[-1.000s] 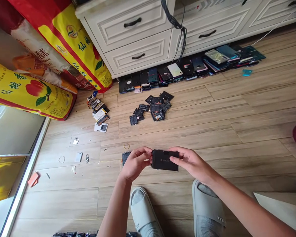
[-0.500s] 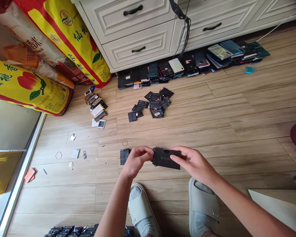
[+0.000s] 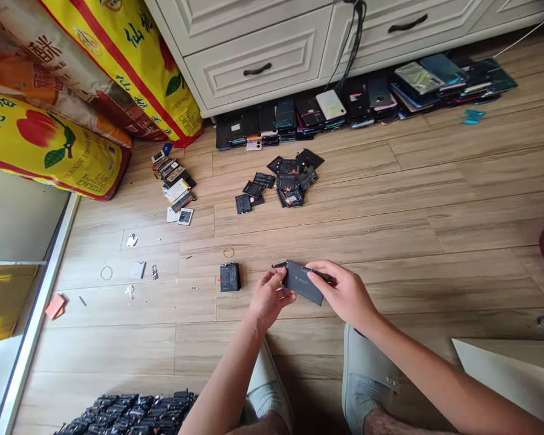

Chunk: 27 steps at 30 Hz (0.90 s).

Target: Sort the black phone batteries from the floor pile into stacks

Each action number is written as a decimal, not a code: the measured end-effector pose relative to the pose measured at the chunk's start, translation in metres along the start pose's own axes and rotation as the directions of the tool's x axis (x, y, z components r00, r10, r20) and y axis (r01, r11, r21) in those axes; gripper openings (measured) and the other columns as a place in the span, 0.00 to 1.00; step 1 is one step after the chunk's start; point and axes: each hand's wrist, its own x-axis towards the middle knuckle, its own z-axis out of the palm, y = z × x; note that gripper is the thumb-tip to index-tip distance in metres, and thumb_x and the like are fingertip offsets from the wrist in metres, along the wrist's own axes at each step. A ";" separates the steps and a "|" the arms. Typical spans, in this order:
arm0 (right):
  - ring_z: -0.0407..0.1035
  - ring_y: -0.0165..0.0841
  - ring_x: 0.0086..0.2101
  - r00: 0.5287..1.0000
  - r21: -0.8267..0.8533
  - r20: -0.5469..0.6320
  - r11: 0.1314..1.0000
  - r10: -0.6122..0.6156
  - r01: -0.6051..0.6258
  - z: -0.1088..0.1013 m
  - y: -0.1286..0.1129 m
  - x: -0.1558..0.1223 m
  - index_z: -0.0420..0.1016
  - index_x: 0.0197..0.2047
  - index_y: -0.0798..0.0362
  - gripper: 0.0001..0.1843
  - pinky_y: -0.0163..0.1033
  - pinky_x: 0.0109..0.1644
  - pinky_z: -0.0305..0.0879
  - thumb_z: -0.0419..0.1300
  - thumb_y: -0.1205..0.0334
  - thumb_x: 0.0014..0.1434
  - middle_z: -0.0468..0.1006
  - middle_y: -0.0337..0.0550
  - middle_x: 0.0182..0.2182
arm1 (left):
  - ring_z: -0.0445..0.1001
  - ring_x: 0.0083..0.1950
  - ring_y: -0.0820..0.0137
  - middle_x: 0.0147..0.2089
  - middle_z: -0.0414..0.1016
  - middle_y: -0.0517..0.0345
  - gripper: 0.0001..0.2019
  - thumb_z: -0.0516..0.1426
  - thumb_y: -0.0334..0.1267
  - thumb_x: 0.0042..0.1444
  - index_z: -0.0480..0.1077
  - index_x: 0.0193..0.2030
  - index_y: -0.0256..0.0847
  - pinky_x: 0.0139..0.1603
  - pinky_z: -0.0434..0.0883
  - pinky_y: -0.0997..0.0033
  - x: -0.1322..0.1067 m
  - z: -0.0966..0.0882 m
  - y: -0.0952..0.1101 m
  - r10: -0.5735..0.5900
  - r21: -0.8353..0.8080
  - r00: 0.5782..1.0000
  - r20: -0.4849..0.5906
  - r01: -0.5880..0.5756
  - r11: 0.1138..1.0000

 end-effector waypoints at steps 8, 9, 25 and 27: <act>0.82 0.42 0.43 0.964 -0.291 0.073 0.919 -0.257 0.267 0.022 0.021 -0.002 0.80 0.53 0.49 0.15 0.44 0.49 0.78 0.58 0.58 0.67 0.87 0.48 0.47 | 0.80 0.42 0.63 0.46 0.80 0.47 0.20 0.69 0.50 0.54 0.76 0.43 0.36 0.48 0.79 0.60 0.000 -0.012 -0.015 -0.056 -0.051 0.994 0.089 0.060 0.997; 0.81 0.42 0.46 0.941 -0.275 0.153 0.901 -0.303 0.335 0.025 0.020 -0.003 0.80 0.54 0.49 0.15 0.45 0.52 0.77 0.59 0.58 0.67 0.86 0.48 0.49 | 0.79 0.42 0.64 0.46 0.79 0.48 0.19 0.69 0.48 0.52 0.76 0.43 0.36 0.48 0.79 0.60 0.000 -0.014 -0.015 -0.043 -0.048 0.995 0.093 0.048 0.998; 0.77 0.37 0.38 0.968 -0.186 0.250 0.983 0.037 0.011 0.022 0.058 -0.004 0.78 0.45 0.48 0.16 0.41 0.43 0.72 0.56 0.46 0.67 0.83 0.43 0.37 | 0.74 0.37 0.67 0.38 0.72 0.56 0.14 0.63 0.37 0.49 0.69 0.42 0.40 0.35 0.79 0.65 0.015 -0.066 -0.013 0.325 0.326 0.887 -0.328 -0.217 0.920; 0.76 0.37 0.37 0.968 -0.195 0.243 0.981 0.059 -0.011 0.020 0.062 -0.007 0.78 0.44 0.47 0.17 0.41 0.42 0.71 0.55 0.45 0.67 0.83 0.43 0.37 | 0.75 0.37 0.66 0.38 0.73 0.56 0.14 0.64 0.40 0.51 0.67 0.42 0.42 0.35 0.77 0.67 0.019 -0.082 -0.009 0.443 0.478 0.777 -0.447 -0.211 0.852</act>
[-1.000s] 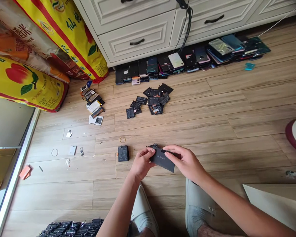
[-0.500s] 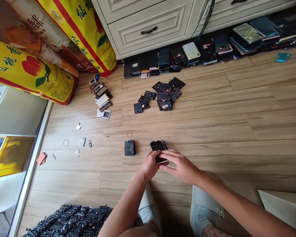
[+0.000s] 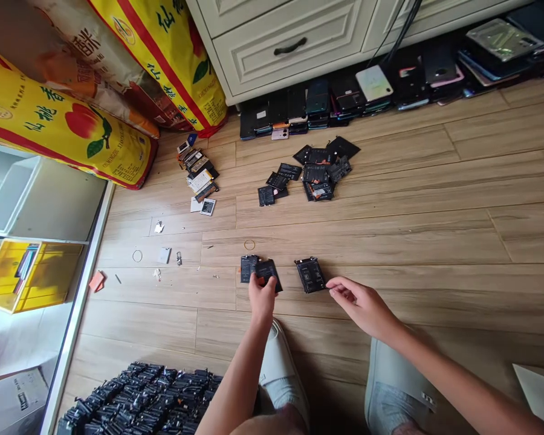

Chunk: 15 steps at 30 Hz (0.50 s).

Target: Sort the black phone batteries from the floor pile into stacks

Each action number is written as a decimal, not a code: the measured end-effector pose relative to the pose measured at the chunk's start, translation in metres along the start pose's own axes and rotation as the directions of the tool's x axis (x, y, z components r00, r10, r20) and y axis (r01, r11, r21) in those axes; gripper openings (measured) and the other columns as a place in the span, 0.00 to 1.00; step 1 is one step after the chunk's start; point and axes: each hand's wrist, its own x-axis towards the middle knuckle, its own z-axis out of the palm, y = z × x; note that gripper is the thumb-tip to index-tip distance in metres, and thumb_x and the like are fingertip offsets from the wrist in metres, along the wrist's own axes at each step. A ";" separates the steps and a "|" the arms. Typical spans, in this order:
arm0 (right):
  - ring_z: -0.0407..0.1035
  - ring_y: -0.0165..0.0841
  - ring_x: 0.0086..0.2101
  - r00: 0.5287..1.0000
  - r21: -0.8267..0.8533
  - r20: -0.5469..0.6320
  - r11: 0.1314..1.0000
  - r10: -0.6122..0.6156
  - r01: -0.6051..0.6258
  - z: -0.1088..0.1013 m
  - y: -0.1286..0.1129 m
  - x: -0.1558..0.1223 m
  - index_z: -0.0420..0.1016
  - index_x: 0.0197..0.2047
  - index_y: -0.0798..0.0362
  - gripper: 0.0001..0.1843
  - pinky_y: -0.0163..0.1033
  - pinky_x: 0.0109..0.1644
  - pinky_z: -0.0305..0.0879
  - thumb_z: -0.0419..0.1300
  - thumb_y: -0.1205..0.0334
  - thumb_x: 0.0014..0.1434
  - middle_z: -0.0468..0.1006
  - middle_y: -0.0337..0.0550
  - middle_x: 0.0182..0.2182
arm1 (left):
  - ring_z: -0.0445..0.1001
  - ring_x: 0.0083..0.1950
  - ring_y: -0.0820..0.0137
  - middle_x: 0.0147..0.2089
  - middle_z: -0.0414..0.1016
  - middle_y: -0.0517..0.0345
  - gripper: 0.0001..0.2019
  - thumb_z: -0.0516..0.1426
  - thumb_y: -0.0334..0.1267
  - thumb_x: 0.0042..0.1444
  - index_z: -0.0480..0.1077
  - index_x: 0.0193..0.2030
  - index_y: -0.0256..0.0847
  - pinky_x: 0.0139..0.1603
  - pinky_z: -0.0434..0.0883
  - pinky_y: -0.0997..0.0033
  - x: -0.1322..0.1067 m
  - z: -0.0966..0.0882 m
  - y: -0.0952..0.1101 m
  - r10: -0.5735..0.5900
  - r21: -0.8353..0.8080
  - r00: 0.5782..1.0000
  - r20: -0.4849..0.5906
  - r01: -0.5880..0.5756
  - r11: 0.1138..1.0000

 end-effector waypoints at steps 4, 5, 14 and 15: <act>0.76 0.38 0.36 0.998 -0.011 0.031 0.999 0.051 -0.051 -0.001 0.007 -0.003 0.77 0.43 0.48 0.17 0.42 0.42 0.71 0.55 0.45 0.65 0.83 0.44 0.36 | 0.78 0.43 0.62 0.41 0.77 0.55 0.23 0.67 0.46 0.52 0.65 0.50 0.44 0.46 0.75 0.62 0.022 -0.023 -0.003 0.191 0.357 0.967 -0.171 -0.120 0.926; 0.76 0.38 0.35 0.997 -0.017 0.042 0.998 0.060 -0.059 -0.001 0.008 -0.003 0.77 0.43 0.48 0.17 0.42 0.42 0.71 0.55 0.45 0.64 0.83 0.44 0.36 | 0.79 0.45 0.60 0.43 0.78 0.54 0.24 0.67 0.46 0.52 0.65 0.52 0.44 0.48 0.74 0.61 0.027 -0.027 -0.002 0.239 0.444 0.954 -0.180 -0.137 0.885; 0.76 0.37 0.33 0.998 -0.036 0.054 0.999 0.035 -0.033 -0.004 0.006 0.001 0.77 0.41 0.47 0.16 0.41 0.40 0.71 0.54 0.46 0.65 0.83 0.42 0.34 | 0.77 0.56 0.50 0.53 0.78 0.38 0.22 0.62 0.50 0.61 0.68 0.55 0.37 0.54 0.71 0.57 0.042 -0.038 0.012 0.333 0.885 0.941 -0.054 -0.110 0.452; 0.76 0.37 0.33 0.998 -0.036 0.049 0.999 0.029 -0.028 -0.004 0.007 0.001 0.77 0.41 0.47 0.16 0.41 0.39 0.71 0.54 0.46 0.65 0.83 0.42 0.33 | 0.77 0.57 0.50 0.53 0.78 0.38 0.22 0.61 0.51 0.61 0.68 0.55 0.37 0.54 0.71 0.57 0.042 -0.038 0.014 0.323 0.899 0.945 -0.042 -0.105 0.425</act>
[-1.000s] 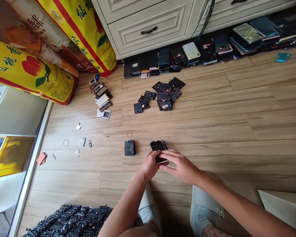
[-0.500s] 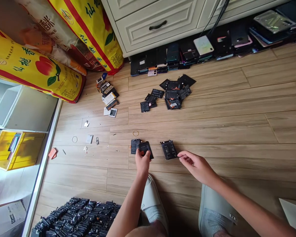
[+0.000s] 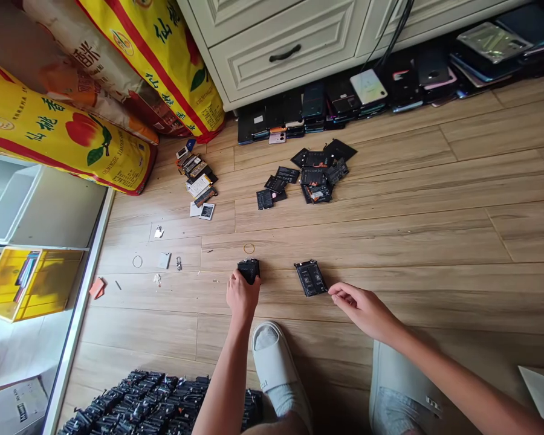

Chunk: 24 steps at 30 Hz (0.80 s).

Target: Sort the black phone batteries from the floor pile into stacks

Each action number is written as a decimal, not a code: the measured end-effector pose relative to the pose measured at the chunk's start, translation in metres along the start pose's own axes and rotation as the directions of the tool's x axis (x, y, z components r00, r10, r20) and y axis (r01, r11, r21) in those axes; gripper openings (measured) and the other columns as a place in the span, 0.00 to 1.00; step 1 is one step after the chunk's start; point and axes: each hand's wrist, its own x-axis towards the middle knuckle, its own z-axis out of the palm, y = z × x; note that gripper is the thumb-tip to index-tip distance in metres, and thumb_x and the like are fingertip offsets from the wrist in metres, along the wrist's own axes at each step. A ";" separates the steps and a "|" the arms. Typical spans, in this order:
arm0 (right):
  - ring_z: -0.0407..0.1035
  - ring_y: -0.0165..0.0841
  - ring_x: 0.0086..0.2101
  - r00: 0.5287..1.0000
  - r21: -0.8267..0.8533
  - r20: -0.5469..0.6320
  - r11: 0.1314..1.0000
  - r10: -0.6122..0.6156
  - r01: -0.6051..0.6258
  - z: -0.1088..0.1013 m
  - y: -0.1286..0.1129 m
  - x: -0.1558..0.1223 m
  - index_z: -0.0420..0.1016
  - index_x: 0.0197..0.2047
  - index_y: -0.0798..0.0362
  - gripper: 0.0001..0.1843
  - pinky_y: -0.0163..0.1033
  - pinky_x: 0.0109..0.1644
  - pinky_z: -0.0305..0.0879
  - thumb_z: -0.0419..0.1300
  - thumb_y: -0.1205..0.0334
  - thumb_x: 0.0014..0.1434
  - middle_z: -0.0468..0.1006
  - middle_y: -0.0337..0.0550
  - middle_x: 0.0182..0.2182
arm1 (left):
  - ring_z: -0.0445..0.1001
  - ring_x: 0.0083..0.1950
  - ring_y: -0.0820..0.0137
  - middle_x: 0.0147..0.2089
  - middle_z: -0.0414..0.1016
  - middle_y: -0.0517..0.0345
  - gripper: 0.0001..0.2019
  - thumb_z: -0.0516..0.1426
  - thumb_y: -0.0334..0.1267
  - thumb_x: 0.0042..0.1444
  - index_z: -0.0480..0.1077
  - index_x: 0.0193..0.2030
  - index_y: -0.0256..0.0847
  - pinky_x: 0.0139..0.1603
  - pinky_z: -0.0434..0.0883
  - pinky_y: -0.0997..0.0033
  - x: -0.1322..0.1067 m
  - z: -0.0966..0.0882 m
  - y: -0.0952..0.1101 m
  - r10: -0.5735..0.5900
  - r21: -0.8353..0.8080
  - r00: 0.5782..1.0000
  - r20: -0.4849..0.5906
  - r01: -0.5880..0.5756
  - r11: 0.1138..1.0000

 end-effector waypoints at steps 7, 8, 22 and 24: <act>0.78 0.37 0.34 1.000 0.009 -0.008 1.000 -0.021 0.021 0.002 0.005 0.001 0.77 0.40 0.47 0.15 0.40 0.39 0.72 0.55 0.48 0.65 0.83 0.42 0.34 | 0.75 0.59 0.49 0.56 0.76 0.37 0.21 0.60 0.53 0.63 0.71 0.52 0.36 0.56 0.70 0.57 0.005 -0.001 0.003 0.016 0.085 0.999 0.048 -0.020 0.996; 0.78 0.37 0.34 1.000 0.008 -0.006 1.000 -0.022 0.022 0.001 0.005 0.001 0.77 0.40 0.48 0.15 0.40 0.39 0.72 0.55 0.48 0.66 0.83 0.42 0.34 | 0.75 0.59 0.48 0.56 0.76 0.37 0.22 0.60 0.53 0.63 0.71 0.52 0.36 0.56 0.70 0.57 0.006 -0.001 0.004 0.013 0.087 0.998 0.054 -0.018 0.996; 0.72 0.53 0.55 0.997 -0.594 -0.077 0.804 -0.014 -0.035 0.032 -0.020 0.040 0.48 0.77 0.59 0.42 0.51 0.51 0.73 0.58 0.50 0.68 0.73 0.66 0.60 | 0.80 0.56 0.48 0.57 0.75 0.31 0.26 0.63 0.49 0.60 0.64 0.55 0.33 0.52 0.73 0.57 0.021 0.011 0.015 -0.010 0.081 0.992 0.124 0.000 0.997; 0.73 0.54 0.52 0.999 -0.698 -0.020 0.715 0.029 -0.035 0.033 -0.040 0.054 0.44 0.79 0.57 0.45 0.50 0.48 0.74 0.59 0.49 0.69 0.72 0.67 0.59 | 0.80 0.56 0.48 0.57 0.75 0.31 0.26 0.63 0.50 0.59 0.64 0.55 0.33 0.53 0.73 0.57 0.022 0.011 0.016 -0.015 0.087 0.993 0.117 0.005 0.996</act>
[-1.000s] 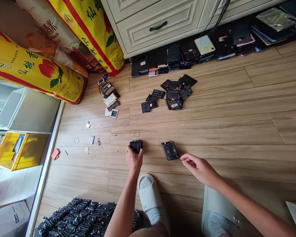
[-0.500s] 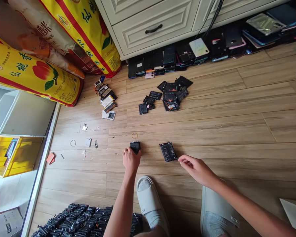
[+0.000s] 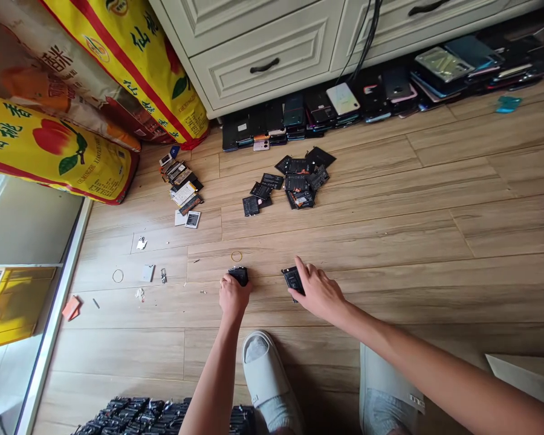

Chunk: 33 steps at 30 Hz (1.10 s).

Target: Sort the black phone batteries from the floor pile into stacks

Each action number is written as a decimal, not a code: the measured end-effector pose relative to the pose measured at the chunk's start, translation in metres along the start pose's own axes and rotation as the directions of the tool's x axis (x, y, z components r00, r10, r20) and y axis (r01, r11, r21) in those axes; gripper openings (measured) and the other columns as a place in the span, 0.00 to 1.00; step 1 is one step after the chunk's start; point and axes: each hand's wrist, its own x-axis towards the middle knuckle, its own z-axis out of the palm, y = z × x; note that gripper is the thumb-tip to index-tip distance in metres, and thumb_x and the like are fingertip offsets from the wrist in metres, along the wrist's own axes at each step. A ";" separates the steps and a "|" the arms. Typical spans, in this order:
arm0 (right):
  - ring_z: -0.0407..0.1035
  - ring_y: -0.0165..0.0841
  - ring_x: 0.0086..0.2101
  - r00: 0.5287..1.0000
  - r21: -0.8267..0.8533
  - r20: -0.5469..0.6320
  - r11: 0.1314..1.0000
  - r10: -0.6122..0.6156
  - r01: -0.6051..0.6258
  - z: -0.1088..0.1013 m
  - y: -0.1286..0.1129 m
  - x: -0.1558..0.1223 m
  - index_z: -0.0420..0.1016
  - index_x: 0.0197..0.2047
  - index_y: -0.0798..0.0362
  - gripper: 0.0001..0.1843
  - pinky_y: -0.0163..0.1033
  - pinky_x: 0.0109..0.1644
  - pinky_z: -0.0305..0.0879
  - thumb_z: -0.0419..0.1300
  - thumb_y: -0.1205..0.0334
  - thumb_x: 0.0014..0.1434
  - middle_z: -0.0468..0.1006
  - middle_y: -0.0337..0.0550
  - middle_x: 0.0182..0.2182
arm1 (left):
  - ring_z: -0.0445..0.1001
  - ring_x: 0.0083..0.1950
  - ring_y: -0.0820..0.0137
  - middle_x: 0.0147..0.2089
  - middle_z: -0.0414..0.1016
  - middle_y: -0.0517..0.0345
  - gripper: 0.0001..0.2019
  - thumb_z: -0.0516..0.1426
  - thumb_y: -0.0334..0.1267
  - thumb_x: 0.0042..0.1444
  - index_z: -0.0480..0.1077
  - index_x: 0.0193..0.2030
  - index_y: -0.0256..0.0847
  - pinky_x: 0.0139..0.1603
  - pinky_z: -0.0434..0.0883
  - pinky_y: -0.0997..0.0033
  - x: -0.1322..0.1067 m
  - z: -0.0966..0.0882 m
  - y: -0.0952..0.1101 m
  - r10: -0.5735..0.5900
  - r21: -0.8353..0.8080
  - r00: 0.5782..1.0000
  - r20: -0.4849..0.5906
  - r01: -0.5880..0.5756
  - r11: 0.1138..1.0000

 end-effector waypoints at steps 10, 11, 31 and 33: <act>0.74 0.54 0.51 0.996 -0.179 0.074 0.983 0.046 -0.032 0.001 -0.032 0.031 0.53 0.76 0.55 0.45 0.49 0.43 0.75 0.67 0.58 0.61 0.63 0.74 0.66 | 0.80 0.56 0.48 0.54 0.76 0.31 0.24 0.62 0.49 0.59 0.66 0.54 0.32 0.54 0.74 0.56 0.007 0.011 0.002 0.019 0.006 0.999 -0.046 -0.019 1.000; 0.75 0.53 0.50 0.995 -0.193 0.079 0.980 0.053 -0.036 0.002 -0.033 0.031 0.55 0.75 0.56 0.44 0.49 0.42 0.76 0.67 0.59 0.60 0.64 0.73 0.65 | 0.80 0.56 0.48 0.54 0.76 0.31 0.25 0.62 0.49 0.58 0.66 0.54 0.32 0.55 0.74 0.56 0.007 0.011 0.002 0.018 0.005 0.999 -0.045 -0.018 1.000; 0.75 0.49 0.49 0.995 -0.079 0.005 0.992 0.097 -0.096 -0.008 0.003 0.042 0.69 0.59 0.55 0.27 0.44 0.46 0.72 0.68 0.63 0.58 0.67 0.61 0.58 | 0.78 0.58 0.47 0.58 0.75 0.31 0.26 0.61 0.53 0.59 0.66 0.55 0.34 0.54 0.74 0.55 0.005 -0.001 0.012 -0.047 -0.014 0.999 0.003 0.047 0.999; 0.75 0.49 0.50 0.991 -0.065 -0.003 0.989 0.132 -0.132 -0.014 0.018 0.043 0.69 0.59 0.54 0.27 0.44 0.46 0.71 0.69 0.62 0.58 0.67 0.59 0.58 | 0.78 0.58 0.46 0.58 0.74 0.31 0.27 0.61 0.54 0.58 0.66 0.55 0.34 0.52 0.75 0.54 0.005 -0.001 0.012 -0.062 -0.029 0.998 0.012 0.062 0.998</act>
